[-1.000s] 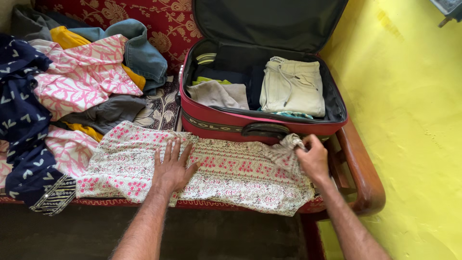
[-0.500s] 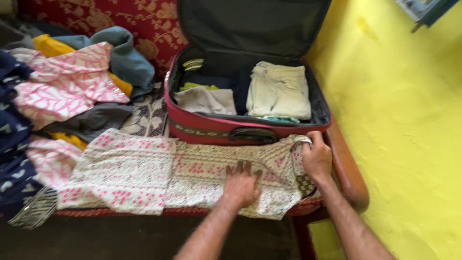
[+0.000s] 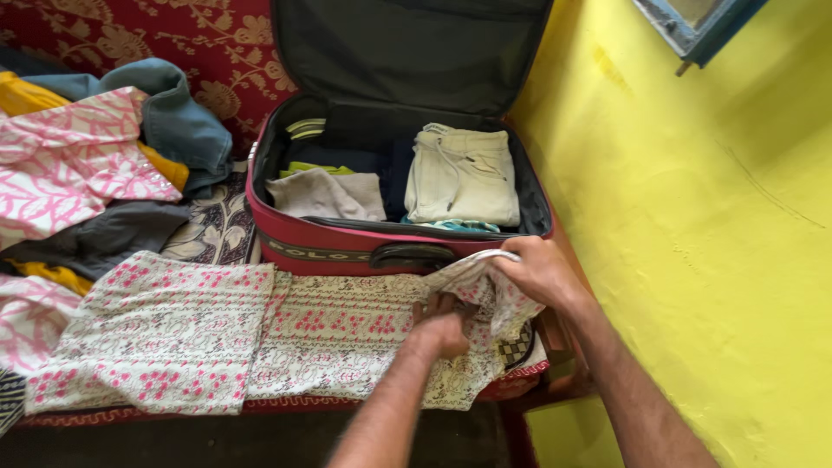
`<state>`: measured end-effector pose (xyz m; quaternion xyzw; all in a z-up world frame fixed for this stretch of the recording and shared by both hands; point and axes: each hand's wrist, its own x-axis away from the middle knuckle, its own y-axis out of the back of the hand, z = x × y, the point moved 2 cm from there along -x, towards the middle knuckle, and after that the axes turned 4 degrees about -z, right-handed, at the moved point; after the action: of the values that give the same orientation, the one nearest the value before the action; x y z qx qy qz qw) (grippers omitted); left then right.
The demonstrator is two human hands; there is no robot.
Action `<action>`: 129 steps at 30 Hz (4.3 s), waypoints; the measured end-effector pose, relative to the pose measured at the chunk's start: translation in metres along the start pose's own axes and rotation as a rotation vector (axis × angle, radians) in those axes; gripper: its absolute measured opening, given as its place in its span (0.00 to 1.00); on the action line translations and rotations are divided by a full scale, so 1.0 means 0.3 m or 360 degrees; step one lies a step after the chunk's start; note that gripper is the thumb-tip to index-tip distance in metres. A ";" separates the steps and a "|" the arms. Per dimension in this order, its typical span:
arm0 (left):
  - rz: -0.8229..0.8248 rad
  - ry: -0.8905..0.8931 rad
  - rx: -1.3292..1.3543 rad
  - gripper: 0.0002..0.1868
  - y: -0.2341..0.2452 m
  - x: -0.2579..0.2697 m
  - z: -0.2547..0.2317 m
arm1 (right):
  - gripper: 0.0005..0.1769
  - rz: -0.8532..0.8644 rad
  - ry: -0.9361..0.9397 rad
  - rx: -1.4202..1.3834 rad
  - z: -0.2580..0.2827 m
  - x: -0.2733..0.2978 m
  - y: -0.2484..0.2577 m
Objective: The person picks up a white patterned cloth and a pink and white patterned shirt from a pile, folds them one at a time, and places them inside an open red suitcase.
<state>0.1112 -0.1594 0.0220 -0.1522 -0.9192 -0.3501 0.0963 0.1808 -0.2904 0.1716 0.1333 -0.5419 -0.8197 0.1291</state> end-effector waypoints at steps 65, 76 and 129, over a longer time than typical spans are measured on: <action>-0.1091 0.0677 -0.0182 0.17 0.171 0.165 0.276 | 0.22 -0.0067 -0.0731 0.0040 -0.243 0.187 -0.444; -0.0913 0.0906 0.0032 0.10 0.172 0.232 0.508 | 0.17 -0.0149 0.0367 -0.0510 0.072 0.194 -0.545; -0.0594 -0.0121 -0.0836 0.38 0.072 0.236 0.360 | 0.37 -0.0444 -0.0295 0.0617 -0.134 0.246 -0.512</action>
<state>0.0448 -0.0564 -0.0242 -0.0135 -0.8125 -0.5810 -0.0465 0.1161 -0.2927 0.0088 0.1534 -0.6748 -0.7191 -0.0634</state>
